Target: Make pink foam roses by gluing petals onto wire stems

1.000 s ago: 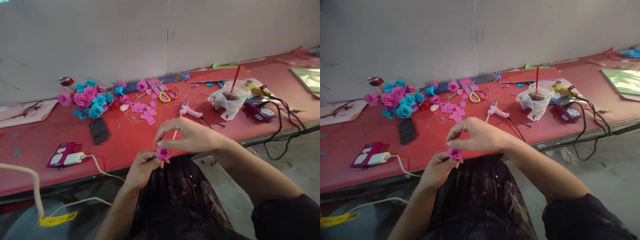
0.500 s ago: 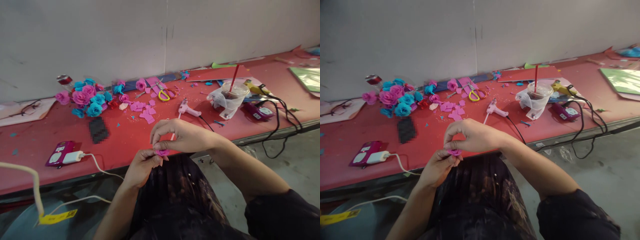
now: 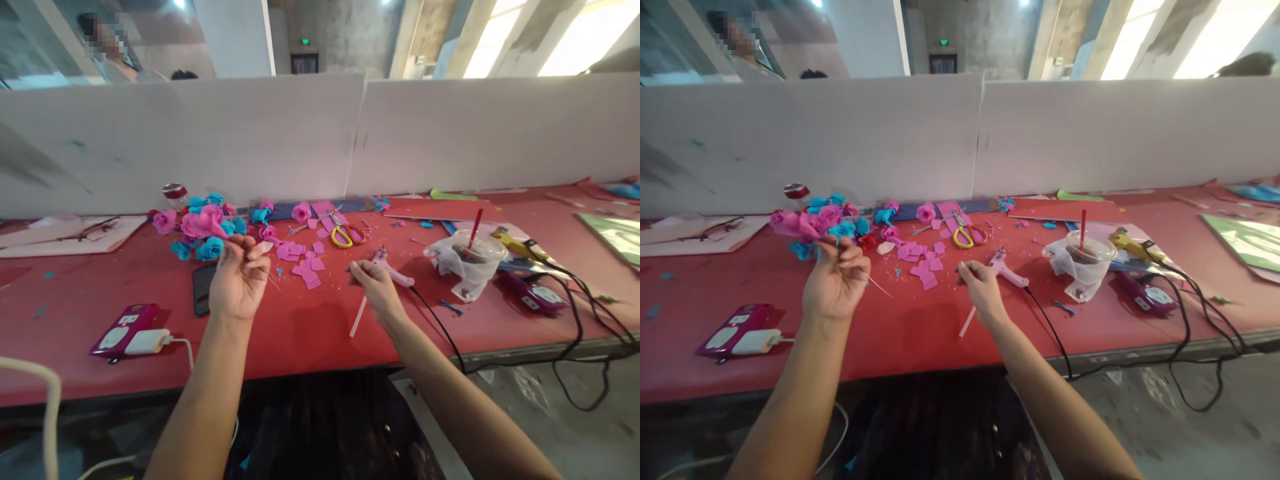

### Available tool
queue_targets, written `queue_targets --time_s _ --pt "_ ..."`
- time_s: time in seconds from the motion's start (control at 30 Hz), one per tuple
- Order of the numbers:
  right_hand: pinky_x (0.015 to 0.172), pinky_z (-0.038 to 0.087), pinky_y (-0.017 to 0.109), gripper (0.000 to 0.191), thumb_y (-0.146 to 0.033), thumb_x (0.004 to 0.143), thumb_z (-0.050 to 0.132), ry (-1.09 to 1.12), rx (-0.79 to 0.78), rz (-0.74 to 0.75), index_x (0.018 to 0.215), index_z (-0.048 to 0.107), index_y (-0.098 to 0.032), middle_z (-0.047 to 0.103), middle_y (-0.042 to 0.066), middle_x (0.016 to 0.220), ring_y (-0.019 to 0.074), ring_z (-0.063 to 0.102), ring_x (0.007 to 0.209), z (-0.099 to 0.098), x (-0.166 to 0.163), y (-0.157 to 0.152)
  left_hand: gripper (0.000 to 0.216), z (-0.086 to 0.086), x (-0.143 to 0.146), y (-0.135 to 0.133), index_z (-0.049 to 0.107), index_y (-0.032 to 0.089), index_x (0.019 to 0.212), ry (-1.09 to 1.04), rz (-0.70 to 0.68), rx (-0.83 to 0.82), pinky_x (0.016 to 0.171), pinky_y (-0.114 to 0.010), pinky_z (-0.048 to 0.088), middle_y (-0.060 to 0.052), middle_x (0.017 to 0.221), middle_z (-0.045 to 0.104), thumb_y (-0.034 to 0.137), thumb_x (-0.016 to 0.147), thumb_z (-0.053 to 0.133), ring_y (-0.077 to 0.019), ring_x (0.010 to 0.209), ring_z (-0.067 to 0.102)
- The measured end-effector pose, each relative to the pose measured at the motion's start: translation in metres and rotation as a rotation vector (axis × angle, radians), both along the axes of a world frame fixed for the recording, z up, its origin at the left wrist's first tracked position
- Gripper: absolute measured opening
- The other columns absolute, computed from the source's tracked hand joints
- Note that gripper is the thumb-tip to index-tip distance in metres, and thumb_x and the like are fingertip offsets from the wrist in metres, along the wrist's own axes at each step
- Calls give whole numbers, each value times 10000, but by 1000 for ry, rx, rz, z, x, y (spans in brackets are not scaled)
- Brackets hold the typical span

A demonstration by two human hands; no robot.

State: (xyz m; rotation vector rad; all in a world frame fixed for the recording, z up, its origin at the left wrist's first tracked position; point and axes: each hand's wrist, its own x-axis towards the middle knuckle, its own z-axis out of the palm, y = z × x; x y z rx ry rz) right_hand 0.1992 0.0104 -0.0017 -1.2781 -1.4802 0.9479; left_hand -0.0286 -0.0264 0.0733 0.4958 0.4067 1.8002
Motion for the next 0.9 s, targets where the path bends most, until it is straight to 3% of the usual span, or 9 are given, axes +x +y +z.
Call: queue_targets --time_s 0.1,0.23,0.4,0.57,0.67,0.77,0.9 --pt "708 480 266 276 -276 866 449 -274 -30 35 933 676 -134 712 56 799 151 641 729 -15 -15 24 263 -6 -19 39 667 147 777 -150 -162 -81 416 -42 357 -5 694 607 166 952 471 9 486 458" --pt "846 442 318 240 -151 773 542 -511 -44 51 929 722 -185 737 76 971 209 643 940 -22 -36 52 319 -45 -23 73 625 103 824 -235 -248 -250 410 -43 359 -8 638 556 158 988 356 5 467 458" --pt "929 357 465 271 -253 823 549 -781 -57 -41 1030 697 -161 670 181 1122 342 534 1125 -25 -57 72 166 -83 -17 88 623 125 901 -209 -321 -376 433 -40 355 2 662 560 47 916 477 10 477 470" --pt "884 385 402 165 -186 796 547 -850 -15 -7 886 685 -171 699 149 1013 308 569 1060 -26 -63 76 69 -88 -16 89 636 128 800 -46 -291 -372 437 -82 400 -16 691 612 68 827 616 -29 517 529" --pt "793 430 322 154 -187 810 505 -717 25 -5 882 640 -197 720 91 932 235 639 911 -29 -60 78 115 -83 -14 86 661 115 778 44 -268 -287 428 -101 402 -21 693 629 126 718 758 -44 524 548" --pt "677 454 297 91 -275 806 531 -324 54 15 836 596 -219 702 42 795 199 646 712 -35 -61 80 217 -79 -11 81 683 111 784 104 -253 -220 410 -110 374 -22 686 639 193 645 827 -45 505 539" --pt "660 466 308 165 -315 727 642 68 56 52 841 597 -205 653 21 731 184 601 658 -36 -65 77 216 -72 -9 72 694 114 762 126 -257 -176 400 -125 332 -22 655 633 219 635 833 -28 458 473"
